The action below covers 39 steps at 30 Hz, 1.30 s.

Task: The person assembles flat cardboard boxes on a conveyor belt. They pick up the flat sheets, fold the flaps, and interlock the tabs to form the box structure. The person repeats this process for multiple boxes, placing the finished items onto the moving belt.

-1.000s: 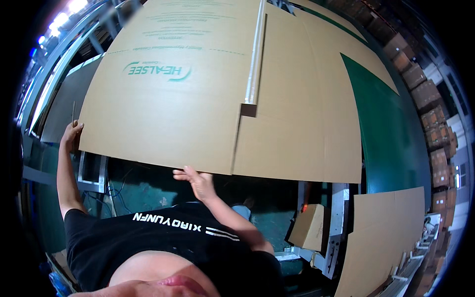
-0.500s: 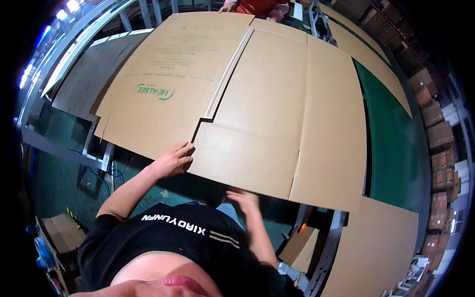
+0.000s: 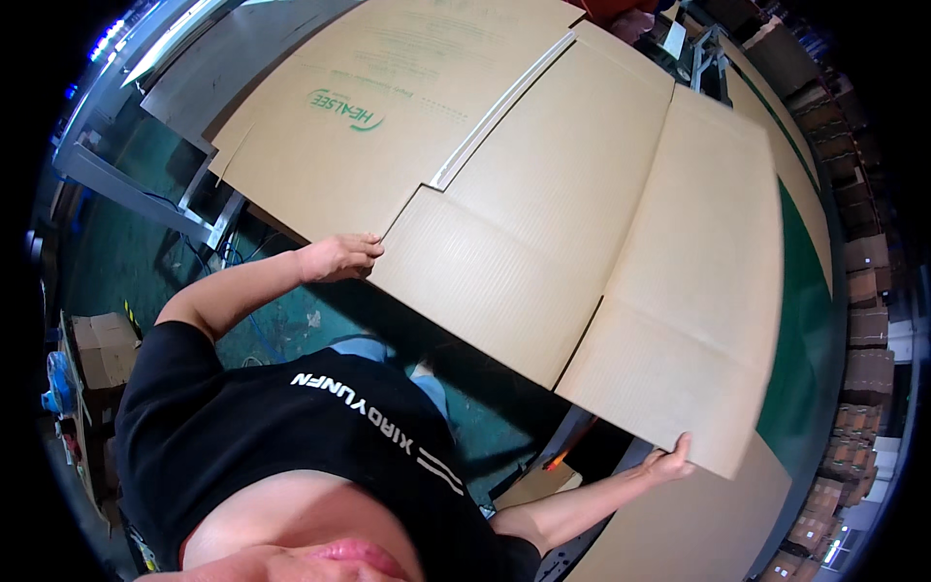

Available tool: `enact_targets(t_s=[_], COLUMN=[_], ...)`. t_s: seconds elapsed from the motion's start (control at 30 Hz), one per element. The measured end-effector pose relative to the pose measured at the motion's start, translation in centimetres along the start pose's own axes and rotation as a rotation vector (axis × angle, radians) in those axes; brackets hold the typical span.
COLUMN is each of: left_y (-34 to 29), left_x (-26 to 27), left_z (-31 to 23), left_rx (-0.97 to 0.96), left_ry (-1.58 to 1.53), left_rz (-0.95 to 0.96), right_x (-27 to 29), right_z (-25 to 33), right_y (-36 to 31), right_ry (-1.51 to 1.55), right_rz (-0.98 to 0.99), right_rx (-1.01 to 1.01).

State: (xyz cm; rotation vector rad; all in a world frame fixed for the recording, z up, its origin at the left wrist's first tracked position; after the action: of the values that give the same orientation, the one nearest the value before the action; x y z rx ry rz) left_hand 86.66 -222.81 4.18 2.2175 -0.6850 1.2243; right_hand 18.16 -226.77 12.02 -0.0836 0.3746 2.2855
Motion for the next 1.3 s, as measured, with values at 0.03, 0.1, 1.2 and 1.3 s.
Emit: enact_targets(t_s=[0.03, 0.1, 1.2, 1.3], left_y=[0.0, 1.0, -0.5, -0.1], left_x=[-0.2, 0.2, 0.7, 0.3], left_z=[0.1, -0.4, 4.8, 4.8], left_rx=[-0.011, -0.029, 0.123, 0.115], left_ry=[-0.004, 0.003, 0.088, 0.133], left_rz=[-0.034, -0.026, -0.454, -0.449], right_x=[-2.9, -9.1, -44.9, -44.9], right_z=[5.1, 13.6, -2.7, -3.7], right_y=[-1.3, -6.2, -47.2, -47.0], right_ry=[0.022, 0.027, -0.029, -0.048], right_rz=[0.093, 0.223, 1.804, 1.838], right_rx=[0.118, 0.292, 0.644, 0.598])
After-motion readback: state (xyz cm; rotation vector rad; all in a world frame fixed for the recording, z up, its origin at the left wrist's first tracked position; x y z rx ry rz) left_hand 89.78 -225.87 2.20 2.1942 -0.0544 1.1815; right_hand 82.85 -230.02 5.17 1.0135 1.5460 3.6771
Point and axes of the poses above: each hand's wrist, its own y-axis towards the middle knuckle, its own x-axis out of the back of the hand, z = x × y, the point moved 10 cm from there along y, towards the middle knuckle, and after that the axes turned 2 degrees about -x, right-handed, at the moved point
